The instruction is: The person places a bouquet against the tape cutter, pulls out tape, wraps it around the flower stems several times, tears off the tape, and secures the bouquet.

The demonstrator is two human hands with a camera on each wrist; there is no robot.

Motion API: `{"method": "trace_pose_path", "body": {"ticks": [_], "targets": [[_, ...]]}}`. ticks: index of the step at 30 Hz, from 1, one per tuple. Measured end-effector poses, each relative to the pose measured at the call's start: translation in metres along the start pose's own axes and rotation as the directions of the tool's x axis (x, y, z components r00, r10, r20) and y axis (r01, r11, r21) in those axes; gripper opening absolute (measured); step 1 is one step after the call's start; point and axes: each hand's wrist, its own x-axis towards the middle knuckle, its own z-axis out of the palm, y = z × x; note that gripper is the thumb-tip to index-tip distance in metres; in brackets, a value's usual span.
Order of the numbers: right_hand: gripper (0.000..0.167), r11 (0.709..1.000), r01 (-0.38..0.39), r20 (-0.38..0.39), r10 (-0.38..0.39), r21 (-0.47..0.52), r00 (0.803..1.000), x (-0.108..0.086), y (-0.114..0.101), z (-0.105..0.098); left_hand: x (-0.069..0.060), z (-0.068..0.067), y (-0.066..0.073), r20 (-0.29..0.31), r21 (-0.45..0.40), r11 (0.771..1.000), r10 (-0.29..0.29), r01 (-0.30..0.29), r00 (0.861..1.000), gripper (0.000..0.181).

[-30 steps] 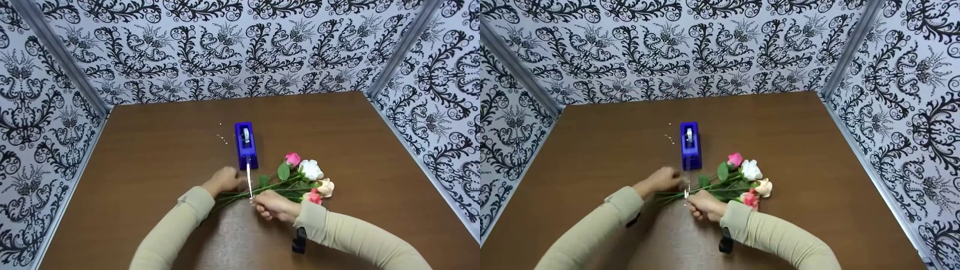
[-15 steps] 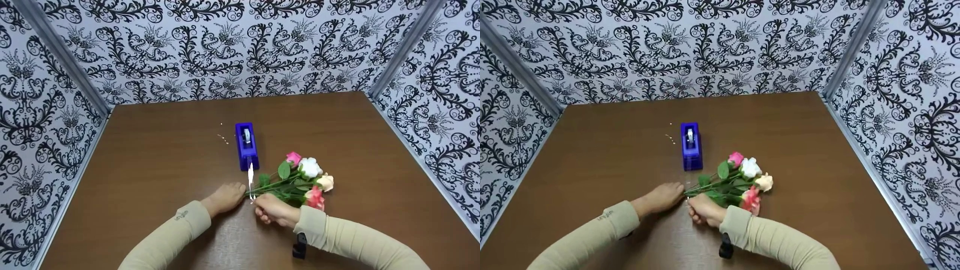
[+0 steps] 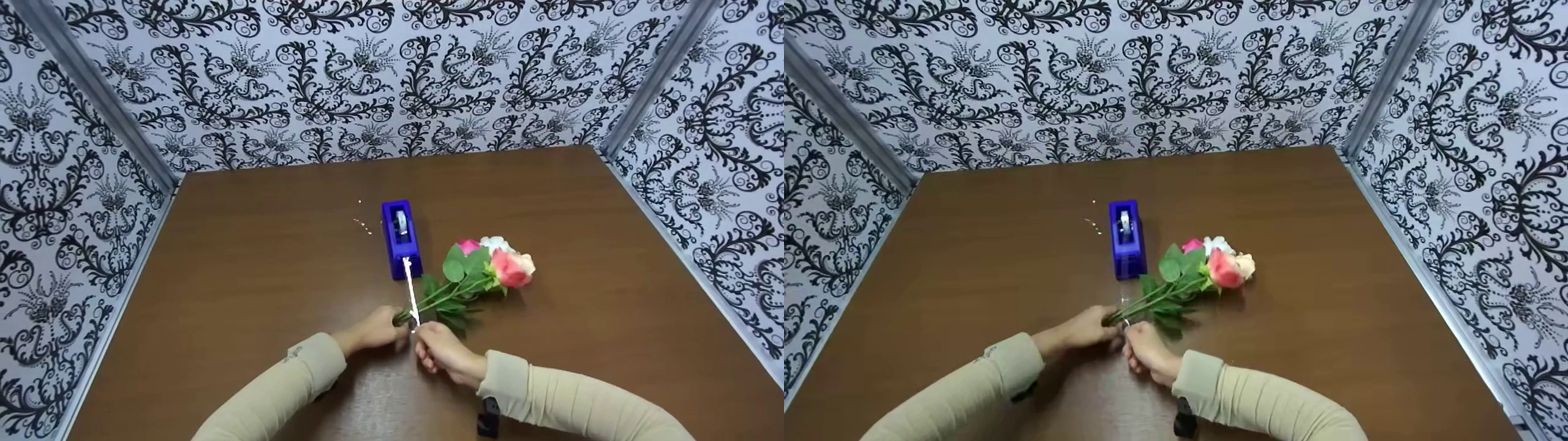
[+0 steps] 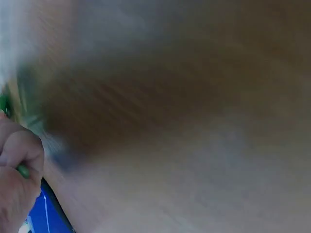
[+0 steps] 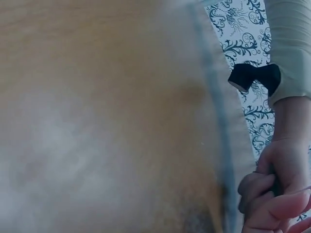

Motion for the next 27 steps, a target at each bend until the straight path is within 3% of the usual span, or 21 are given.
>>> {"method": "trace_pose_path", "body": {"ticks": [3, 10, 16, 23, 27], "targets": [[0.016, 1.000, 0.008, -0.013, -0.008, 0.017, 1.000, 0.002, 0.006, 0.000, -0.001, 0.000, 0.000, 0.032, -0.064, 0.997, 0.041, -0.039, 0.999, 0.016], [0.019, 1.000, 0.002, -0.051, -0.002, -0.004, 0.999, 0.012, 0.011, -0.002, -0.002, -0.002, 0.002, 0.077, -0.170, 0.985, 0.040, -0.027, 0.996, 0.018], [0.008, 0.992, -0.048, 0.033, 0.044, 0.118, 0.998, 0.026, 0.009, -0.011, 0.000, -0.001, 0.001, 0.050, -0.102, 0.995, 0.028, -0.023, 0.998, 0.022], [0.016, 0.956, -0.086, 0.130, 0.051, 0.279, 0.990, 0.036, 0.012, -0.018, 0.003, -0.002, 0.001, 0.055, -0.107, 0.994, 0.020, -0.014, 0.998, 0.020], [0.024, 0.953, -0.102, 0.130, 0.068, 0.285, 0.989, 0.039, 0.013, -0.018, 0.003, -0.002, -0.001, 0.054, -0.097, 0.995, 0.020, -0.015, 0.998, 0.018]]}}
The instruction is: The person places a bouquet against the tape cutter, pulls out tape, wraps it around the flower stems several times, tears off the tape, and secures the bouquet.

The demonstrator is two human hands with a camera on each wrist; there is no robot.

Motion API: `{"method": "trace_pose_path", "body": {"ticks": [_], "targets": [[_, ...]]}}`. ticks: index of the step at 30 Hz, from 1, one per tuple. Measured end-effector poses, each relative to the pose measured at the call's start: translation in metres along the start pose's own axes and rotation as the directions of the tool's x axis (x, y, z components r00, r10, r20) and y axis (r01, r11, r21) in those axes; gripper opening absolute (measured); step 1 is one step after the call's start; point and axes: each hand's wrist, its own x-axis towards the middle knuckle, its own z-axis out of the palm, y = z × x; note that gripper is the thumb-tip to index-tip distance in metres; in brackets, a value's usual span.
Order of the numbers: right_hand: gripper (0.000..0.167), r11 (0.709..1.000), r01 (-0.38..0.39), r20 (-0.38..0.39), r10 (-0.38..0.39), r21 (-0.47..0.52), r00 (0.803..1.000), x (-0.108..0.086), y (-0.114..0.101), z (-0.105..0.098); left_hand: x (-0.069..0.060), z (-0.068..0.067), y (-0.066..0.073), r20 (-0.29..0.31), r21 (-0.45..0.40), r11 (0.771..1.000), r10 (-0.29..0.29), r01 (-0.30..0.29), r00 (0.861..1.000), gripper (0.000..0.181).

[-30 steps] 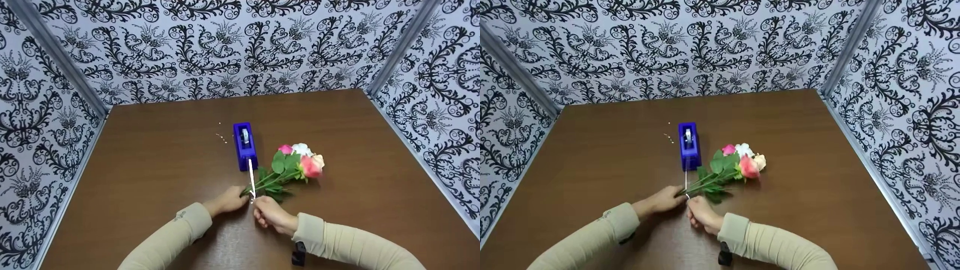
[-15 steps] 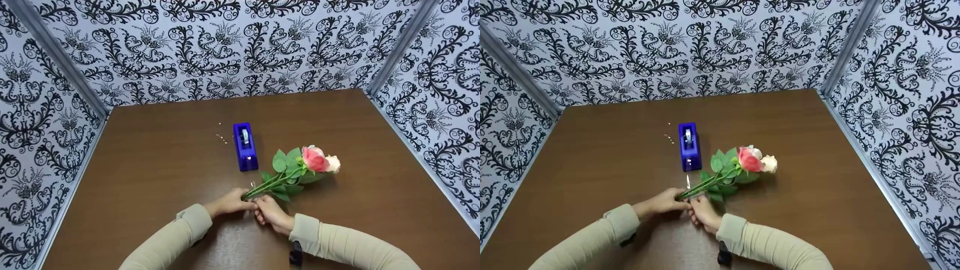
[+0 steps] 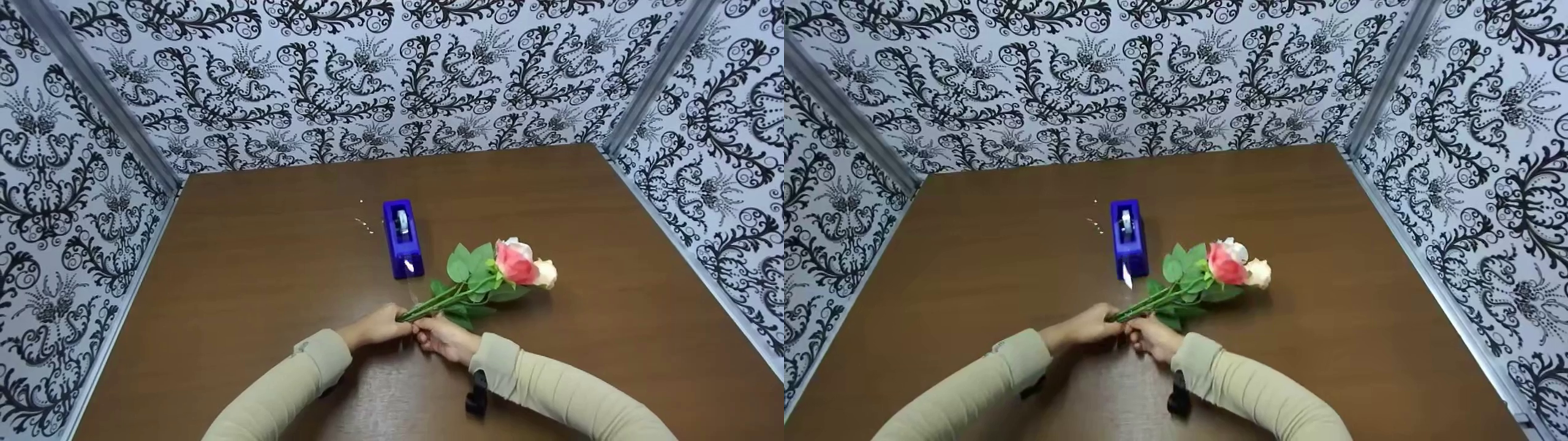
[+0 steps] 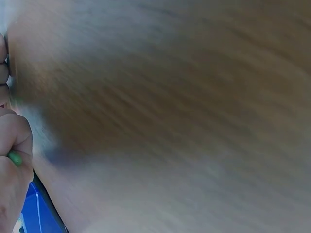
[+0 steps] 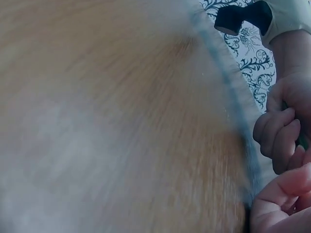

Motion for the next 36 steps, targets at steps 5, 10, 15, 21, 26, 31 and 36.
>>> {"method": "trace_pose_path", "body": {"ticks": [5, 10, 15, 21, 26, 31, 36], "targets": [[0.019, 1.000, 0.004, -0.042, -0.004, 0.003, 0.999, 0.016, 0.011, -0.011, 0.002, 0.002, 0.000, -0.020, 0.016, 1.000, 0.001, -0.001, 1.000, 0.022], [0.009, 0.987, 0.049, 0.003, -0.050, 0.150, 0.999, 0.033, 0.029, -0.025, 0.003, 0.005, 0.002, -0.049, 0.016, 1.000, -0.004, 0.005, 0.999, 0.026], [0.022, 0.978, 0.046, 0.033, -0.053, 0.201, 0.998, 0.002, 0.007, -0.003, 0.004, 0.007, 0.006, -0.098, 0.109, 0.994, -0.003, 0.013, 0.995, 0.020], [0.028, 0.966, 0.011, 0.079, -0.033, 0.260, 0.996, -0.013, -0.008, 0.006, 0.006, 0.011, 0.004, -0.154, 0.168, 0.985, 0.001, 0.025, 0.988, 0.011], [0.020, 0.962, 0.024, 0.024, -0.031, 0.271, 0.999, -0.011, -0.010, 0.007, 0.009, 0.015, 0.002, -0.183, 0.231, 0.973, 0.046, -0.002, 0.982, 0.008], [0.020, 0.963, 0.076, -0.020, -0.073, 0.259, 0.997, -0.009, -0.011, 0.007, 0.012, 0.016, 0.005, -0.187, 0.302, 0.953, 0.070, -0.010, 0.980, 0.012], [0.022, 0.962, 0.081, -0.003, -0.083, 0.261, 0.997, -0.008, -0.012, 0.004, 0.015, 0.014, 0.003, -0.191, 0.387, 0.922, 0.066, 0.013, 0.979, 0.016]]}}
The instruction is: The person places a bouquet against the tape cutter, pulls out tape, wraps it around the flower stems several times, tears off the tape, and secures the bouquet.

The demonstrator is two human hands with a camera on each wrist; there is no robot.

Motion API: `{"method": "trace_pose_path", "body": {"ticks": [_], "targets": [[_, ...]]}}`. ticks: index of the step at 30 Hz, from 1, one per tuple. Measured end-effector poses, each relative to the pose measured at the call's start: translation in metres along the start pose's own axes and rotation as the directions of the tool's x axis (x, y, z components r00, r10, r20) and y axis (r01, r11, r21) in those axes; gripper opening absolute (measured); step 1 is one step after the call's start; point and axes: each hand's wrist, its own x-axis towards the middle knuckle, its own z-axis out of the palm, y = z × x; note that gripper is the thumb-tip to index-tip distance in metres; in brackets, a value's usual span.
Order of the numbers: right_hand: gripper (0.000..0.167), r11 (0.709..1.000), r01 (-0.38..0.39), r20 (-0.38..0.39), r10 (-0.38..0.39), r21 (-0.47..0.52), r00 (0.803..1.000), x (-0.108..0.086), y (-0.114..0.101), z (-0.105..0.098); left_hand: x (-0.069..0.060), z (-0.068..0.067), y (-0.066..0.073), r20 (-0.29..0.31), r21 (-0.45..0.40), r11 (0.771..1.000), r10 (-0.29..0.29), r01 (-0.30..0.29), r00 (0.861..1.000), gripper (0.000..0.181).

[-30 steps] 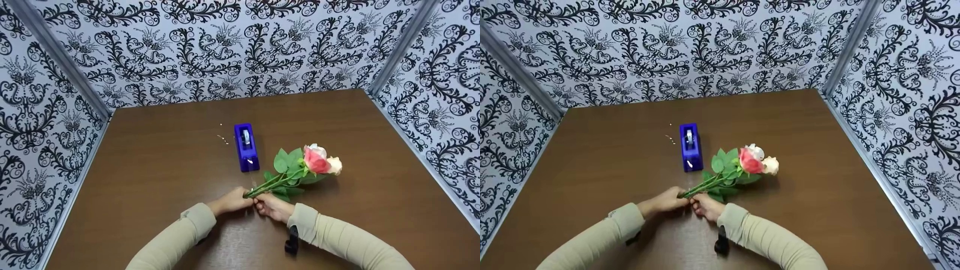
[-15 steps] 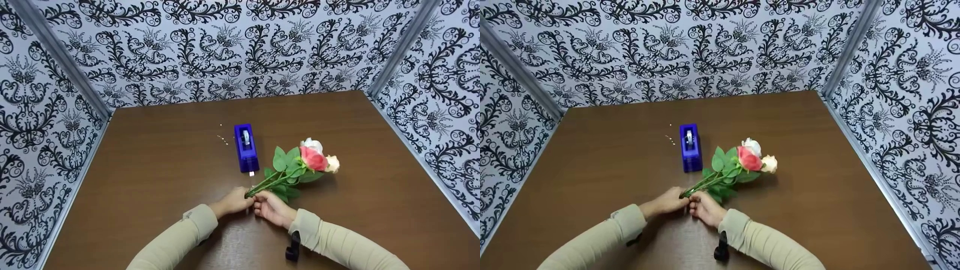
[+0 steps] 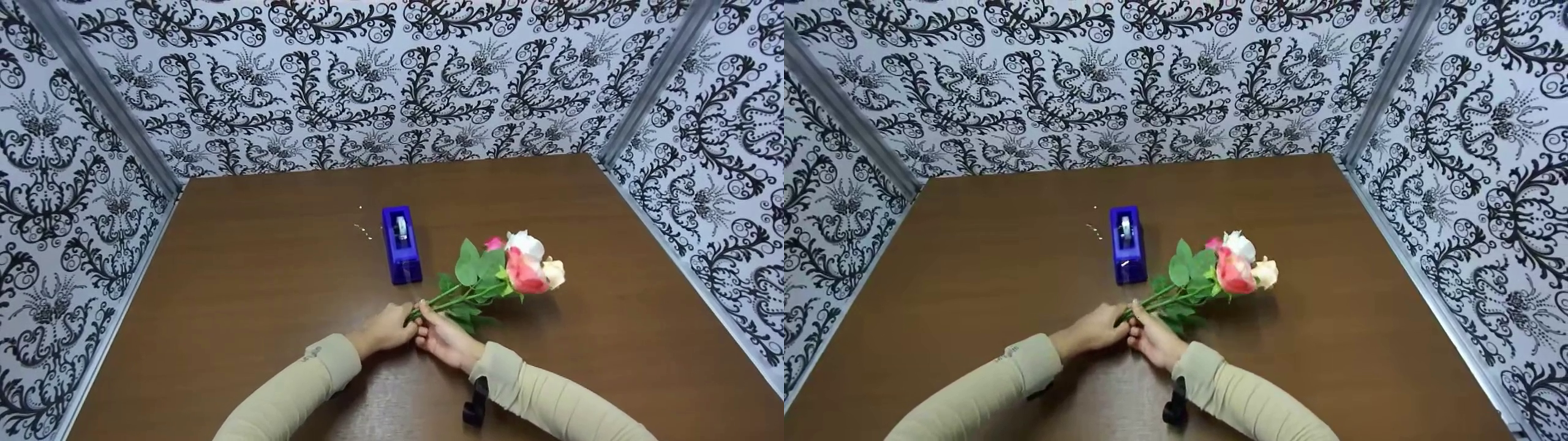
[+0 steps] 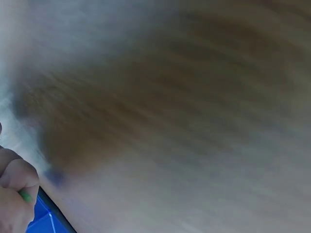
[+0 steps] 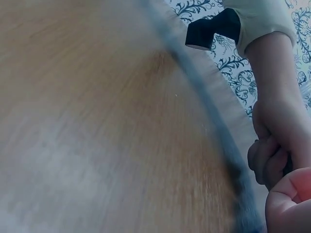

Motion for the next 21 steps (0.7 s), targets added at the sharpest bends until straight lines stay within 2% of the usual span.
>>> {"method": "trace_pose_path", "body": {"ticks": [3, 7, 10, 12, 14, 15, 18, 19, 20, 21], "targets": [[0.020, 0.999, 0.000, -0.032, 0.001, 0.032, 0.999, -0.001, -0.001, 0.002, 0.000, 0.001, -0.003, -0.030, 0.075, 0.997, 0.019, -0.017, 0.999, 0.019], [0.023, 0.998, 0.037, -0.151, -0.028, 0.052, 0.988, -0.005, 0.001, 0.010, -0.002, 0.002, 0.001, -0.061, 0.199, 0.980, 0.044, -0.031, 0.997, 0.017], [0.028, 0.998, 0.056, -0.230, -0.055, -0.002, 0.972, -0.008, 0.002, 0.015, -0.004, 0.005, 0.004, -0.103, 0.296, 0.953, 0.099, -0.064, 0.990, 0.016], [0.030, 0.997, 0.060, -0.253, -0.070, -0.046, 0.965, -0.008, 0.001, 0.017, -0.004, 0.008, 0.004, -0.161, 0.377, 0.921, 0.168, -0.097, 0.973, 0.016], [0.032, 0.995, 0.063, -0.261, -0.080, -0.071, 0.962, -0.005, -0.001, 0.018, -0.002, 0.012, 0.001, -0.235, 0.464, 0.878, 0.252, -0.119, 0.939, 0.017], [0.034, 0.995, 0.066, -0.265, -0.084, -0.076, 0.961, -0.003, -0.003, 0.018, -0.001, 0.015, 0.000, -0.274, 0.513, 0.849, 0.301, -0.126, 0.913, 0.018], [0.034, 0.994, 0.081, -0.272, -0.097, -0.070, 0.957, 0.003, -0.008, 0.017, 0.005, 0.021, -0.007, -0.375, 0.641, 0.760, 0.433, -0.108, 0.820, 0.022], [0.034, 0.994, 0.087, -0.274, -0.104, -0.072, 0.956, 0.005, -0.009, 0.016, 0.007, 0.023, -0.009, -0.397, 0.669, 0.737, 0.463, -0.096, 0.792, 0.023], [0.033, 0.993, 0.092, -0.276, -0.110, -0.078, 0.955, 0.006, -0.010, 0.016, 0.008, 0.024, -0.010, -0.412, 0.691, 0.718, 0.486, -0.084, 0.771, 0.024], [0.032, 0.992, 0.097, -0.280, -0.117, -0.086, 0.953, 0.007, -0.010, 0.015, 0.009, 0.024, -0.012, -0.420, 0.701, 0.709, 0.499, -0.078, 0.758, 0.024]]}}
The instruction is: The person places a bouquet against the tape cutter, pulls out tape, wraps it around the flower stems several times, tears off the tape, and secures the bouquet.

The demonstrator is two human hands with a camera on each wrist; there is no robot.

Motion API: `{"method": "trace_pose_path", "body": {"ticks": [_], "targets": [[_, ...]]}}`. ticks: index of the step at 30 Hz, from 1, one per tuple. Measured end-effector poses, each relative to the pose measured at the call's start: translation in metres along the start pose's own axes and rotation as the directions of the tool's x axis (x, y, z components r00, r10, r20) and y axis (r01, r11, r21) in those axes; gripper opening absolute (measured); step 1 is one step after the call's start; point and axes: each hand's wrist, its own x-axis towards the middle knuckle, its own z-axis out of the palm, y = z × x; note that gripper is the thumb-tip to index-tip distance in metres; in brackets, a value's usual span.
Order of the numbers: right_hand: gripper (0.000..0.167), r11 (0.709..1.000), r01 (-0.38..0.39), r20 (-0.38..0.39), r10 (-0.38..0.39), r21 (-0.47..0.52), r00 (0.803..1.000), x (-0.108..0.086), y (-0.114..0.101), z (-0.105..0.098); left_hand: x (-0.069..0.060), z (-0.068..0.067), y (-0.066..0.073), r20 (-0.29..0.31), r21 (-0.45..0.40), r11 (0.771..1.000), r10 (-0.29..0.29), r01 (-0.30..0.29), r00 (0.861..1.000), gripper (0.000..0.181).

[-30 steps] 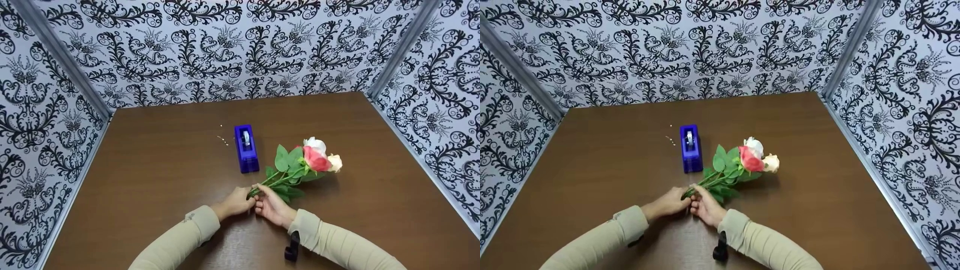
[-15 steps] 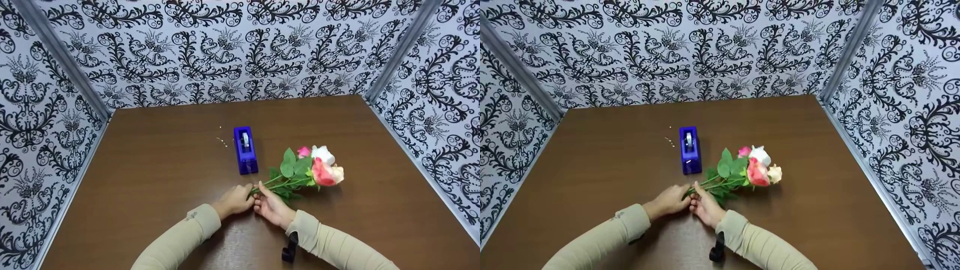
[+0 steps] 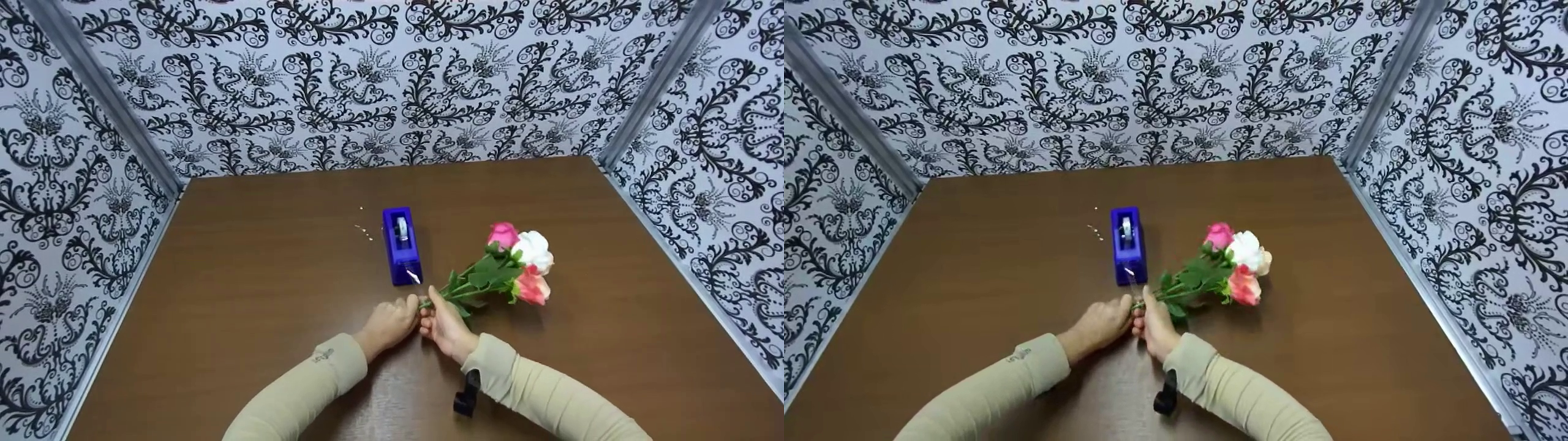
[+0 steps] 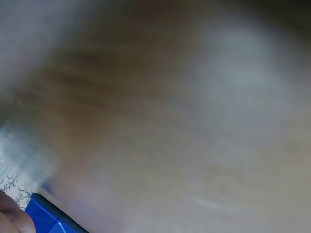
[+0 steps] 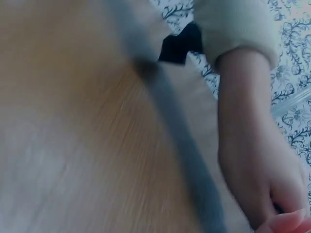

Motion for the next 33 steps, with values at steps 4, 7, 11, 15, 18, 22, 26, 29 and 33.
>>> {"method": "trace_pose_path", "body": {"ticks": [4, 7, 11, 15, 18, 22, 26, 29, 33], "targets": [[0.028, 0.999, 0.031, 0.016, -0.030, -0.043, 0.999, 0.002, 0.002, -0.002, -0.001, -0.002, -0.005, 0.081, -0.125, 0.992, -0.008, 0.018, 0.997, 0.019], [0.027, 0.995, 0.055, 0.048, -0.051, -0.078, 0.998, 0.002, 0.002, -0.005, -0.001, -0.010, -0.012, 0.274, -0.346, 0.931, -0.016, 0.114, 0.962, 0.016], [0.031, 0.991, 0.079, 0.106, -0.067, -0.112, 0.992, 0.002, -0.001, -0.009, 0.001, -0.019, -0.021, 0.524, -0.548, 0.766, -0.001, 0.338, 0.852, 0.026], [0.031, 0.991, 0.059, 0.179, -0.037, -0.118, 0.983, 0.003, -0.005, -0.013, 0.005, -0.023, -0.029, 0.624, -0.645, 0.584, 0.029, 0.494, 0.781, 0.028], [0.038, 0.993, 0.041, 0.216, -0.017, -0.108, 0.976, 0.002, -0.005, -0.015, 0.005, -0.024, -0.031, 0.609, -0.658, 0.577, 0.031, 0.484, 0.792, 0.023], [0.037, 0.996, 0.027, 0.185, -0.012, -0.080, 0.983, 0.001, -0.003, -0.013, 0.001, -0.026, -0.028, 0.540, -0.568, 0.733, -0.011, 0.374, 0.841, 0.016], [0.025, 0.999, 0.009, 0.102, -0.004, -0.049, 0.995, 0.001, -0.001, -0.009, -0.004, -0.024, -0.023, 0.440, -0.432, 0.871, -0.022, 0.233, 0.898, 0.014], [0.026, 0.999, 0.011, 0.053, -0.009, -0.043, 0.999, 0.003, -0.001, -0.005, -0.006, -0.022, -0.021, 0.324, -0.333, 0.938, 0.021, 0.093, 0.946, 0.014], [0.028, 0.998, 0.002, 0.031, 0.000, -0.067, 1.000, 0.007, -0.003, -0.001, -0.007, -0.020, -0.022, 0.191, -0.206, 0.978, 0.077, -0.037, 0.979, 0.011]]}}
